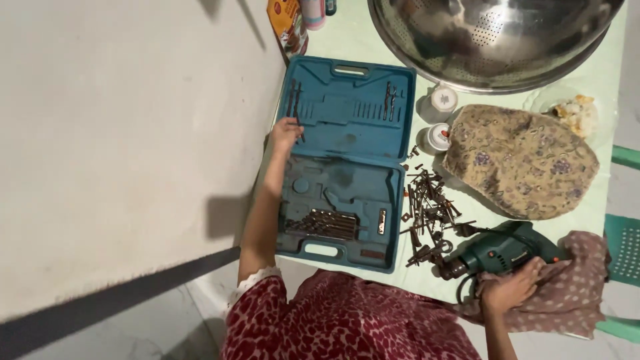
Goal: The person removes drill bits from a blue toolbox, wipes them with a cloth, and places them back into designated slots. The person also handles a power drill and other small metal parts on the table.
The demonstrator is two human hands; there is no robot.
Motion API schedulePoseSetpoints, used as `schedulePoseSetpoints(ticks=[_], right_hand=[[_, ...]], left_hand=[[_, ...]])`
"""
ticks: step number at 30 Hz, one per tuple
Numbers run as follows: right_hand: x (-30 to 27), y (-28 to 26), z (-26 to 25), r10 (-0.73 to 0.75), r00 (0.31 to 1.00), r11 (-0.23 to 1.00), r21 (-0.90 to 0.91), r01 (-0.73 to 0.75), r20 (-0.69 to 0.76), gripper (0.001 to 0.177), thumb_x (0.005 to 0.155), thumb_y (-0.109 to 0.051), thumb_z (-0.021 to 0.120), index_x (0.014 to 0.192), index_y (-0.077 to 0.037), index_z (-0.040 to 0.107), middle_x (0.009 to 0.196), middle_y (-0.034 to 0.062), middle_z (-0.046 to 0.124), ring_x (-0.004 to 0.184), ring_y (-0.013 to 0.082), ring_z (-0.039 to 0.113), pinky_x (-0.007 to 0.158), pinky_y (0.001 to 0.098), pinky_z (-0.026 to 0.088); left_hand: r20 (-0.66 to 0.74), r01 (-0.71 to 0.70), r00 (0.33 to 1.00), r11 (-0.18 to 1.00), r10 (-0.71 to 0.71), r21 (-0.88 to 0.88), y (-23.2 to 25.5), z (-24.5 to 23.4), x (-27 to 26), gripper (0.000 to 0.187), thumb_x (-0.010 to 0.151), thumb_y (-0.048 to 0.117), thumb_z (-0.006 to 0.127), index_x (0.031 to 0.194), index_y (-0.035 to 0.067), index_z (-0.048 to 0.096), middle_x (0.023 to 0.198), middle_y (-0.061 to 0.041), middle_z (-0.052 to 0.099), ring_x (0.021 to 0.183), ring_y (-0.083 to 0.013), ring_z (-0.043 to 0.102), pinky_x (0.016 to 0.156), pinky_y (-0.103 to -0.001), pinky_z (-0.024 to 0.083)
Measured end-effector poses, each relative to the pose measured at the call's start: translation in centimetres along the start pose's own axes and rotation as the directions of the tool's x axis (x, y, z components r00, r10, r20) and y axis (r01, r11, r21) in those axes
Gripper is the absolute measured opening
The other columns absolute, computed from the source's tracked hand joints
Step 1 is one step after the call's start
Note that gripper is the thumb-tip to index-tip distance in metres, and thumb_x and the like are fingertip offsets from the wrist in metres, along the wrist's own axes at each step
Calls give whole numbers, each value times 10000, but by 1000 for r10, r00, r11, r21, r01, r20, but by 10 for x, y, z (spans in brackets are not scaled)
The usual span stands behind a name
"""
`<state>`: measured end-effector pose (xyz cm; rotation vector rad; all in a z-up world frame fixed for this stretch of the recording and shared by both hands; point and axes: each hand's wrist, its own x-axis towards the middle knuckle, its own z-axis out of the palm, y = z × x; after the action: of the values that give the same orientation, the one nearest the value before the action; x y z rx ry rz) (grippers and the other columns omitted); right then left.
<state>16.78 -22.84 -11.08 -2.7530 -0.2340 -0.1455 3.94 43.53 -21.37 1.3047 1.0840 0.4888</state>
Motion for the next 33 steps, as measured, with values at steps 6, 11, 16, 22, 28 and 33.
schedulePoseSetpoints(ticks=[6, 11, 16, 22, 28, 33], right_hand=[[1, 5, 14, 31, 996, 979, -198, -46, -78, 1360, 484, -80, 970, 1629, 13, 241, 1660, 237, 347, 1434, 453, 433, 1167, 557, 271], [2, 7, 17, -28, 994, 985, -170, 10, -102, 1143, 616, -7, 826, 1615, 67, 275, 1618, 285, 420, 1369, 475, 473, 1144, 522, 264], [4, 11, 20, -48, 992, 986, -166, 29, -115, 1120, 616, -61, 812, 1601, 100, 303, 1598, 324, 432, 1363, 506, 466, 1130, 527, 287], [3, 10, 22, -157, 969, 975, -187, 121, -192, 897, 800, -57, 684, 1606, 101, 324, 1470, 387, 544, 1209, 539, 550, 1085, 521, 353], [3, 9, 23, -200, 957, 966, -207, 157, -211, 726, 979, -204, 501, 1615, 88, 308, 1468, 388, 550, 1142, 535, 572, 1037, 543, 392], [1, 8, 22, -183, 961, 978, -134, 157, -210, 898, 927, -463, 481, 1623, 68, 282, 1532, 400, 474, 1204, 584, 538, 1070, 590, 346]], left_hand=[[-113, -136, 978, 948, 175, 287, -7, 8, 62, 242, 764, -26, 694, 988, 54, 736, 648, -3, 723, 631, -136, 705, 700, -239, 559], [-26, -289, 924, 743, 380, 604, -6, 15, 97, 246, 672, 56, 803, 904, 130, 768, 646, -18, 725, 610, -232, 685, 673, -349, 548], [-6, -249, 944, 725, 330, 643, 9, 22, 109, 288, 672, 17, 803, 935, 124, 756, 641, -20, 682, 608, -233, 653, 687, -364, 549], [4, -206, 958, 675, 287, 708, 23, 23, 101, 308, 683, 36, 810, 960, 151, 741, 640, 5, 654, 619, -215, 644, 687, -357, 552], [60, -291, 946, 753, 319, 590, 49, 18, 69, 319, 734, -86, 662, 1001, 70, 738, 593, -6, 626, 588, -187, 672, 634, -323, 561], [76, -392, 899, 715, 431, 578, 40, 13, 71, 356, 658, -55, 802, 979, 88, 739, 597, 2, 623, 554, -188, 622, 617, -339, 547]])
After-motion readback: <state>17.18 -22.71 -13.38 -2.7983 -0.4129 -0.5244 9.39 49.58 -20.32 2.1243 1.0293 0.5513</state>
